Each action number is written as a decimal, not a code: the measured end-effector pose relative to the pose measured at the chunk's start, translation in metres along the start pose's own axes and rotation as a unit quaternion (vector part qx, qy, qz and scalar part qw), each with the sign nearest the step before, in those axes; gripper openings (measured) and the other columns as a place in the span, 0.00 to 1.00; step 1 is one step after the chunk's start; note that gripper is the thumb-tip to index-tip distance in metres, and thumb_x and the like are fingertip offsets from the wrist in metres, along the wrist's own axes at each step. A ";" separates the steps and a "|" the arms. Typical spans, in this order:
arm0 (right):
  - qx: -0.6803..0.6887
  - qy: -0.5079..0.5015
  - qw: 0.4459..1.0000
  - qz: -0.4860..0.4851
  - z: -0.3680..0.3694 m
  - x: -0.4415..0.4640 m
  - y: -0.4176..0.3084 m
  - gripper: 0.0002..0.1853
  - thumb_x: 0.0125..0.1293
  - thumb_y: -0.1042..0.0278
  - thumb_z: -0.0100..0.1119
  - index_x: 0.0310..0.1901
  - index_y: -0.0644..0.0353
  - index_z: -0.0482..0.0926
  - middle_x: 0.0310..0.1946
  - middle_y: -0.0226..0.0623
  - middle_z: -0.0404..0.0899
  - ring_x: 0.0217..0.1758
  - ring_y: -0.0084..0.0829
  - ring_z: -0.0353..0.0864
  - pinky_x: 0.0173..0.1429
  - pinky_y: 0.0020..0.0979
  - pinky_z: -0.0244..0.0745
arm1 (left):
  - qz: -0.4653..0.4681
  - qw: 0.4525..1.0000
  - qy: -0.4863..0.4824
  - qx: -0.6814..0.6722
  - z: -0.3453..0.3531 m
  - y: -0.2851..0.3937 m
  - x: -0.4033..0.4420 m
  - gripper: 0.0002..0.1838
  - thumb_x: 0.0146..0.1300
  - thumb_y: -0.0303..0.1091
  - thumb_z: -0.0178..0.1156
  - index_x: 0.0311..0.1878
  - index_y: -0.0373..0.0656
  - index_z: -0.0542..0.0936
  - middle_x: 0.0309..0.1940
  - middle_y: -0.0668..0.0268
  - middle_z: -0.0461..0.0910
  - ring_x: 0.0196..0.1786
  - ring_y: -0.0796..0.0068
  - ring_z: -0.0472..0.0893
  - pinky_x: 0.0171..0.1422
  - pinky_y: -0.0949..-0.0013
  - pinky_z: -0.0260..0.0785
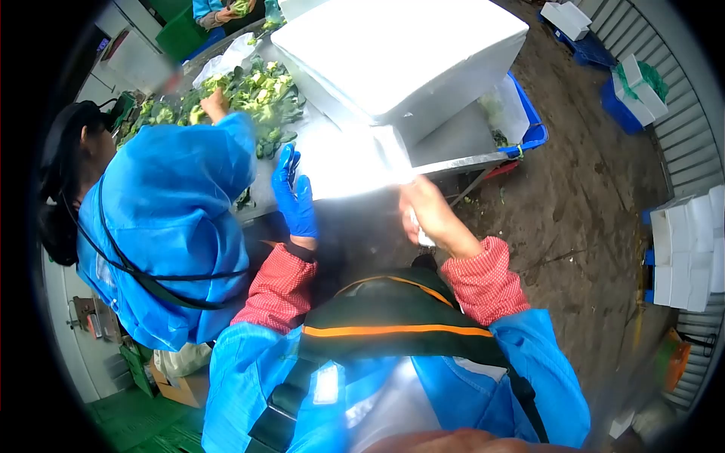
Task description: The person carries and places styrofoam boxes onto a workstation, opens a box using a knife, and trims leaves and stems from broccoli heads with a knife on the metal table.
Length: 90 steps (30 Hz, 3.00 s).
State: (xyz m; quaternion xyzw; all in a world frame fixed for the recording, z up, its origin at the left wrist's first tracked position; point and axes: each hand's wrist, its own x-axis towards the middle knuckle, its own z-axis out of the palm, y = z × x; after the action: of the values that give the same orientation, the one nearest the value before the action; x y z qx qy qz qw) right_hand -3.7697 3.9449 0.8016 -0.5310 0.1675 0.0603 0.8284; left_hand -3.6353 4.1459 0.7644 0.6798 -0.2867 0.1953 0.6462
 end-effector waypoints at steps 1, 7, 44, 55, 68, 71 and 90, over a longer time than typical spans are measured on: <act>0.016 -0.106 0.994 0.028 0.010 -0.010 0.001 0.14 0.74 0.56 0.44 0.49 0.57 0.67 0.19 0.27 0.64 0.11 0.18 0.63 0.11 0.23 0.61 | -0.001 1.000 0.004 0.003 -0.003 -0.004 -0.001 0.26 0.68 0.29 0.49 0.69 0.36 0.61 0.68 0.56 0.64 0.69 0.61 0.66 0.74 0.59 0.53; 0.020 0.138 0.988 -0.060 -0.051 -0.030 -0.003 0.13 0.73 0.60 0.45 0.51 0.58 0.66 0.22 0.27 0.66 0.11 0.17 0.63 0.12 0.23 0.62 | 0.010 1.000 0.016 -0.010 0.013 0.006 0.017 0.28 0.69 0.31 0.51 0.70 0.37 0.59 0.70 0.57 0.61 0.69 0.63 0.64 0.74 0.60 0.52; 0.132 0.025 0.988 -0.075 -0.376 0.263 -0.237 0.34 0.68 0.38 0.48 0.61 0.61 0.70 0.62 0.43 0.70 0.64 0.35 0.69 0.65 0.33 0.66 | 0.177 0.703 -0.269 0.634 0.138 0.016 0.115 0.37 0.53 0.58 0.64 0.60 0.41 0.74 0.61 0.50 0.71 0.61 0.49 0.72 0.60 0.52 0.66; 0.052 -0.016 0.987 -0.148 -0.339 0.274 -0.192 0.10 0.75 0.62 0.41 0.49 0.57 0.68 0.23 0.25 0.65 0.17 0.18 0.64 0.18 0.25 0.67 | 0.044 0.702 -0.346 0.621 0.113 0.027 0.181 0.57 0.39 0.55 0.73 0.73 0.46 0.58 0.73 0.51 0.54 0.74 0.50 0.55 0.76 0.43 0.38; -0.039 -0.045 0.994 -0.092 -0.351 0.378 -0.275 0.13 0.71 0.59 0.41 0.43 0.61 0.67 0.23 0.30 0.67 0.18 0.22 0.68 0.19 0.27 0.69 | 0.117 0.670 -0.416 0.604 0.175 0.010 0.195 0.54 0.45 0.64 0.65 0.68 0.34 0.62 0.68 0.41 0.59 0.70 0.40 0.60 0.73 0.45 0.50; -0.025 -0.069 0.995 -0.070 -0.357 0.375 -0.283 0.13 0.71 0.58 0.41 0.43 0.60 0.67 0.23 0.30 0.67 0.18 0.20 0.67 0.18 0.25 0.67 | 0.113 0.674 -0.404 0.608 0.169 0.005 0.192 0.56 0.45 0.73 0.61 0.69 0.39 0.63 0.69 0.44 0.58 0.70 0.44 0.61 0.74 0.44 0.49; -0.089 -0.231 0.964 0.097 -0.374 0.195 -0.236 0.14 0.76 0.60 0.36 0.46 0.61 0.68 0.19 0.25 0.65 0.11 0.14 0.60 0.10 0.20 0.57 | 0.140 0.715 -0.370 0.577 0.175 0.003 0.191 0.51 0.47 0.67 0.63 0.67 0.39 0.66 0.66 0.44 0.63 0.68 0.42 0.64 0.70 0.44 0.55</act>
State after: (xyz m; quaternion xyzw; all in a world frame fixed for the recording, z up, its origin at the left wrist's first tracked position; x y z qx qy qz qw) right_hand -3.6017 3.4917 0.7961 -0.5555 0.0157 0.2761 0.7842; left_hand -3.5110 3.9461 0.8724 0.8909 -0.4260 0.1442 -0.0640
